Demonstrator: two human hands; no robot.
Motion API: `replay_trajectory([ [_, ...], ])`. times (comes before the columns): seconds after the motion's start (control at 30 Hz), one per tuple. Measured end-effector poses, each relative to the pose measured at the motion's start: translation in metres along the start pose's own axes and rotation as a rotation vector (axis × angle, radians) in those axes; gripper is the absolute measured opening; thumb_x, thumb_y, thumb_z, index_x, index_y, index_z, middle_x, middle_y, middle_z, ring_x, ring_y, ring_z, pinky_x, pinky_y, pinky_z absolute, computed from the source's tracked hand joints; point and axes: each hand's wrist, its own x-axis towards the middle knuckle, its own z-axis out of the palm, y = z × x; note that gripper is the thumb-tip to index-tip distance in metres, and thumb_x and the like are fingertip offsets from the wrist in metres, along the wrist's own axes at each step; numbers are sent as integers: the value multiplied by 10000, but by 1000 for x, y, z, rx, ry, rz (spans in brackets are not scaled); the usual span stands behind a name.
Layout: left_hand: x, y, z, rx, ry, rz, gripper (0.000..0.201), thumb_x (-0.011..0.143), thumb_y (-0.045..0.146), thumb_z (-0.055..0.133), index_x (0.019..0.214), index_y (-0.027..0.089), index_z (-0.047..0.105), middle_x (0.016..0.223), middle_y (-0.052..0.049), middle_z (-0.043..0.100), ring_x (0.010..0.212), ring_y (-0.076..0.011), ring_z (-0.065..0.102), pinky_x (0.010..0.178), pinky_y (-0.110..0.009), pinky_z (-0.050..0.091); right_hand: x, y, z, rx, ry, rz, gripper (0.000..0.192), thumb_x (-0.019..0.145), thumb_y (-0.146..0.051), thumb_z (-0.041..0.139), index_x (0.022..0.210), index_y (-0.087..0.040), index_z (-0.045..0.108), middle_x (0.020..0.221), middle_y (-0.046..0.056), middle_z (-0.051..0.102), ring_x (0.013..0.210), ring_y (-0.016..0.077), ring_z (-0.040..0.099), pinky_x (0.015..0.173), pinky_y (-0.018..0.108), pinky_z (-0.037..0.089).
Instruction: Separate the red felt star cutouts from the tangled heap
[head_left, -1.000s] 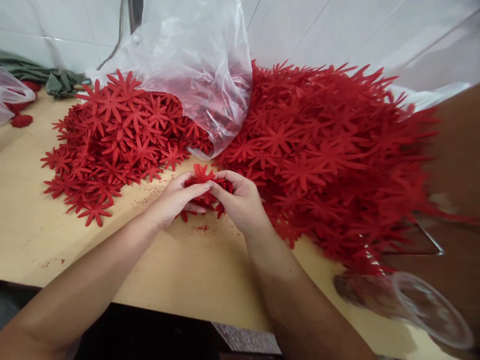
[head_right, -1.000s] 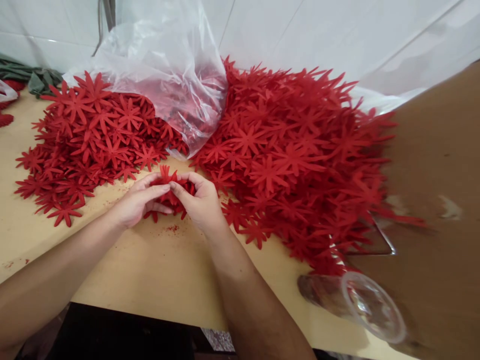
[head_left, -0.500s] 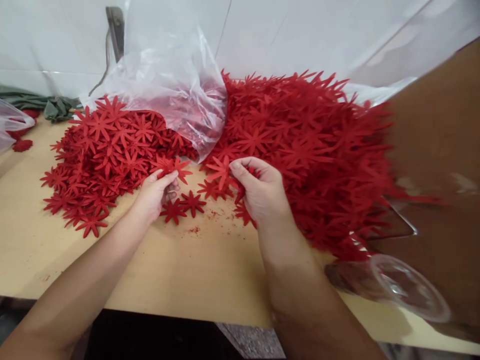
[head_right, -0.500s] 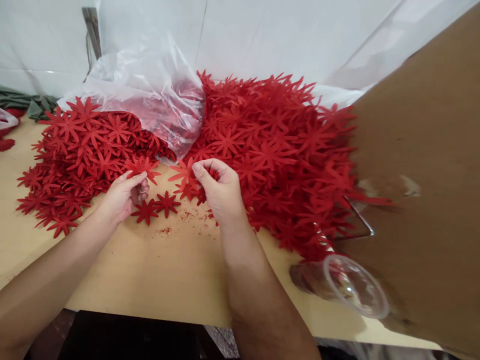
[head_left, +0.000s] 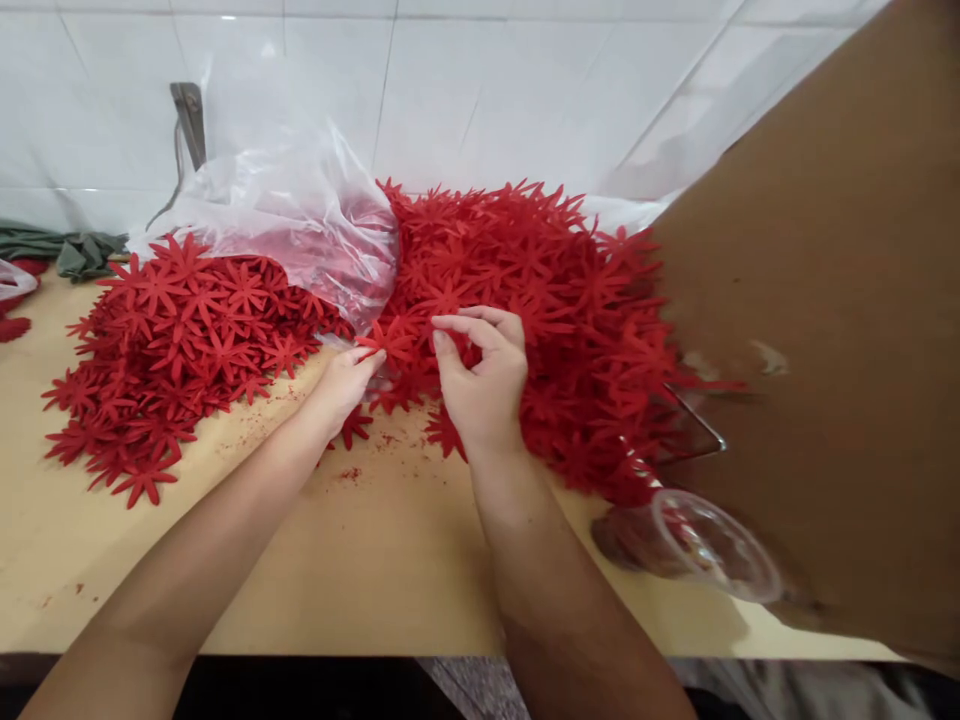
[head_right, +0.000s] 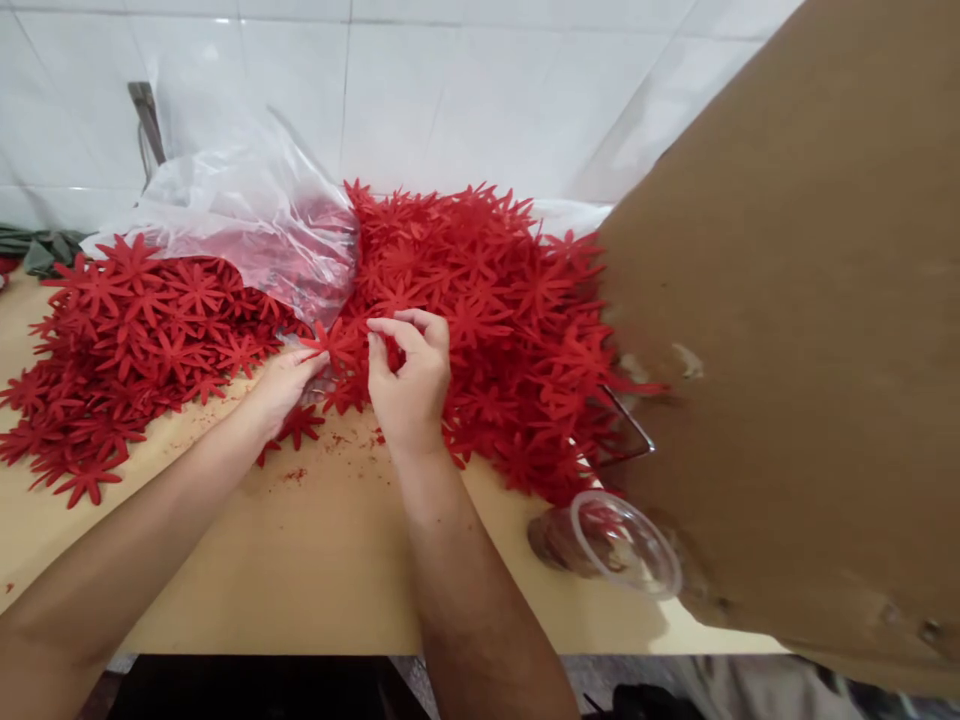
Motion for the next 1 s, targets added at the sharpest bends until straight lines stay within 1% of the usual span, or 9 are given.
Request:
replay_trajectory([
  [0.13, -1, -1, -9, -29, -5, 45, 118, 779, 166, 519, 668, 136, 546, 540, 43, 556, 472, -43, 510, 510, -173, 353, -3, 2, 3, 40, -185, 18, 161, 765, -155, 518, 809, -179, 670, 818, 61, 623, 833, 167, 583, 824, 356, 472],
  [0.23, -1, 2, -14, -3, -63, 86, 127, 778, 162, 513, 664, 129, 558, 533, 38, 559, 459, -37, 484, 506, -172, 353, -7, 4, 8, 113, -330, 150, 199, 734, -278, 598, 881, -160, 663, 858, 71, 650, 829, 173, 598, 811, 357, 475],
  [0.3, 0, 3, -15, 69, -122, 100, 134, 769, 156, 521, 643, 123, 554, 514, 42, 541, 446, -34, 457, 495, -174, 346, -8, 4, 9, 192, -395, 249, 284, 685, -330, 647, 909, -156, 657, 888, 72, 658, 833, 174, 603, 804, 349, 475],
  [0.4, 3, 1, -16, 255, -226, 147, 159, 757, 175, 536, 609, 118, 547, 481, 48, 503, 428, -38, 413, 477, -188, 328, -9, 4, 10, 300, -460, 312, 213, 685, -299, 633, 836, -151, 659, 838, 51, 666, 789, 154, 602, 773, 315, 469],
  [0.5, 4, -2, -18, 400, -288, 220, 180, 764, 222, 524, 626, 114, 565, 524, 35, 522, 461, -47, 417, 496, -202, 333, -8, 3, 9, 257, -440, 333, 119, 701, -261, 600, 721, -154, 646, 661, 4, 627, 644, 118, 554, 655, 270, 445],
  [0.67, 4, 2, -21, 334, -203, 260, 98, 736, 197, 547, 743, 112, 595, 609, 35, 546, 508, -43, 421, 556, -208, 363, -8, -1, 6, 120, -327, 359, 148, 725, -277, 576, 645, -154, 598, 504, -39, 504, 477, 75, 404, 475, 224, 324],
  [0.87, 2, -1, -18, 286, -181, 344, 118, 728, 226, 568, 762, 117, 596, 661, 19, 562, 572, -56, 450, 604, -221, 378, -8, -8, 1, 21, -329, 291, 298, 743, -340, 571, 523, -171, 462, 461, -65, 322, 465, 61, 274, 451, 227, 245],
  [0.93, 1, -3, -17, 267, -192, 376, 141, 720, 246, 581, 785, 121, 594, 681, 15, 567, 596, -64, 461, 609, -224, 381, -8, -9, 2, 35, -334, 298, 292, 741, -332, 569, 524, -173, 456, 470, -64, 319, 471, 61, 268, 450, 226, 241],
  [1.0, 2, -4, -16, 229, -193, 401, 124, 706, 227, 591, 775, 124, 581, 693, 16, 563, 619, -67, 470, 629, -227, 386, -8, -10, 3, 118, -376, 361, 239, 731, -313, 568, 556, -169, 490, 482, -61, 360, 471, 62, 294, 450, 221, 259],
])
